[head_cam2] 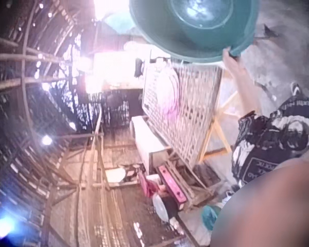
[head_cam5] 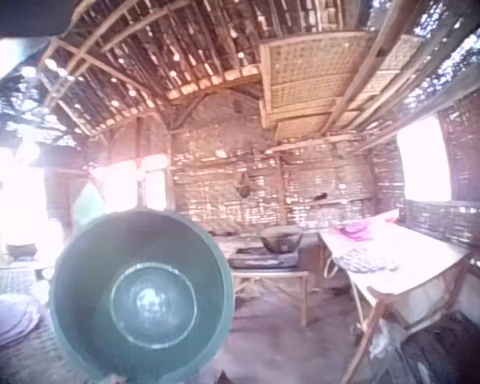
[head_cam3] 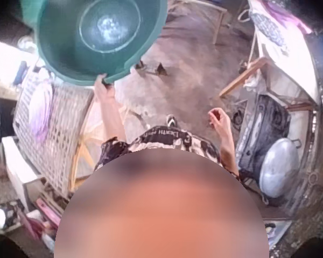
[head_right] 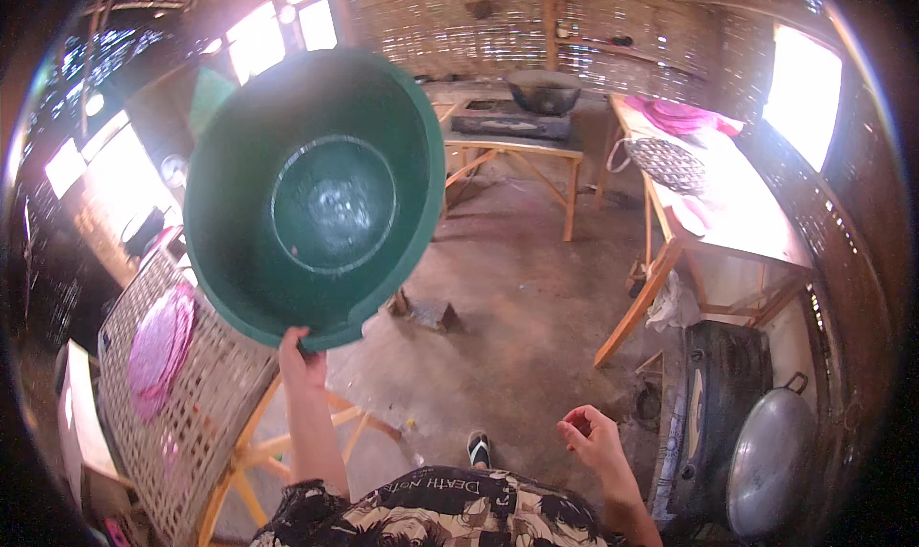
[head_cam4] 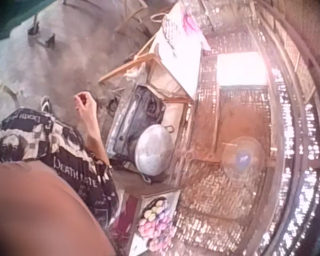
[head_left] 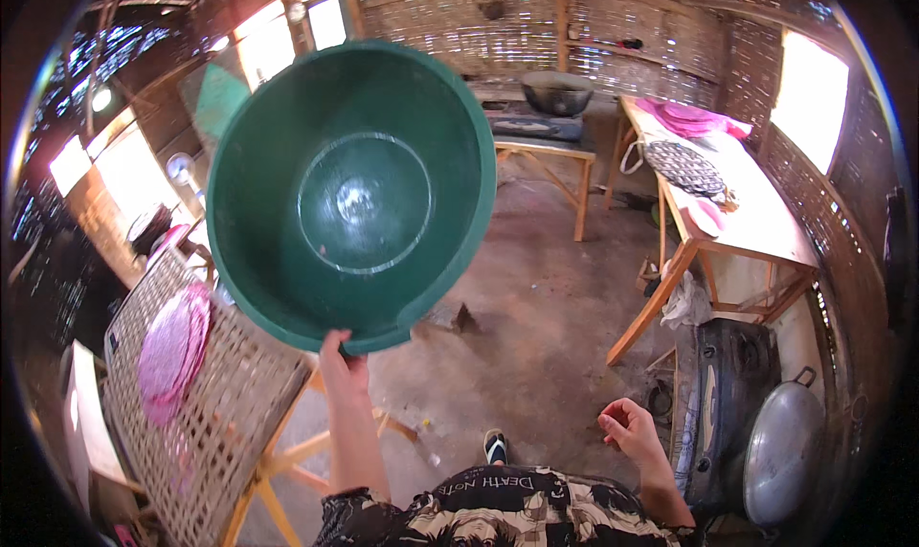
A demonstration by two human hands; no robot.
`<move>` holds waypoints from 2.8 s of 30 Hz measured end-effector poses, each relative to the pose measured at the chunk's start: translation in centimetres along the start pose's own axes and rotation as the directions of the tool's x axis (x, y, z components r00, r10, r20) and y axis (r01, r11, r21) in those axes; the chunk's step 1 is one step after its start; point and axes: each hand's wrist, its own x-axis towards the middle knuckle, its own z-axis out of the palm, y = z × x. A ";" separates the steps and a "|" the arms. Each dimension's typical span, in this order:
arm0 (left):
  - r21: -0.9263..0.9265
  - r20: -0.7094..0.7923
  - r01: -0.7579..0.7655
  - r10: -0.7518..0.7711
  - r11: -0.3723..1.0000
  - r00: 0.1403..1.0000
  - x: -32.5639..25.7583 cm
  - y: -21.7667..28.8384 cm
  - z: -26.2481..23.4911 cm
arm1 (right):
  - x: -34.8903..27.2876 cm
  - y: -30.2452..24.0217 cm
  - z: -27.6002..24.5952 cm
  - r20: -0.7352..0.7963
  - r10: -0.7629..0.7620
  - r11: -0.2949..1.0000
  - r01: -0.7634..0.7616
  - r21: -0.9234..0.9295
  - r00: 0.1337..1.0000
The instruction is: The person removes pink fluffy items from colorful plastic molds and places the molds into a green basin. They then arrange the empty molds into a circular woven tray. Finally, they use a wooden tool to scoop pink paste from a bucket and fill the molds in the tray.
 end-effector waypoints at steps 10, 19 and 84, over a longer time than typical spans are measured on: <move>0.361 -0.346 0.664 -0.567 0.655 0.748 12.4 -19.0 -2.6 | 14.1 3.7 0.4 -0.098 0.230 0.959 -0.243 -0.145 0.968; 0.064 -0.683 0.899 -0.638 0.433 0.356 20.4 -35.0 -4.6 | 25.9 4.2 -2.3 -0.092 0.308 0.940 -0.318 -0.123 0.947; 0.787 -0.181 0.617 -0.948 0.021 0.262 57.7 -85.1 38.3 | 63.8 -22.2 -27.8 -0.988 -0.153 0.468 0.880 -0.081 -0.009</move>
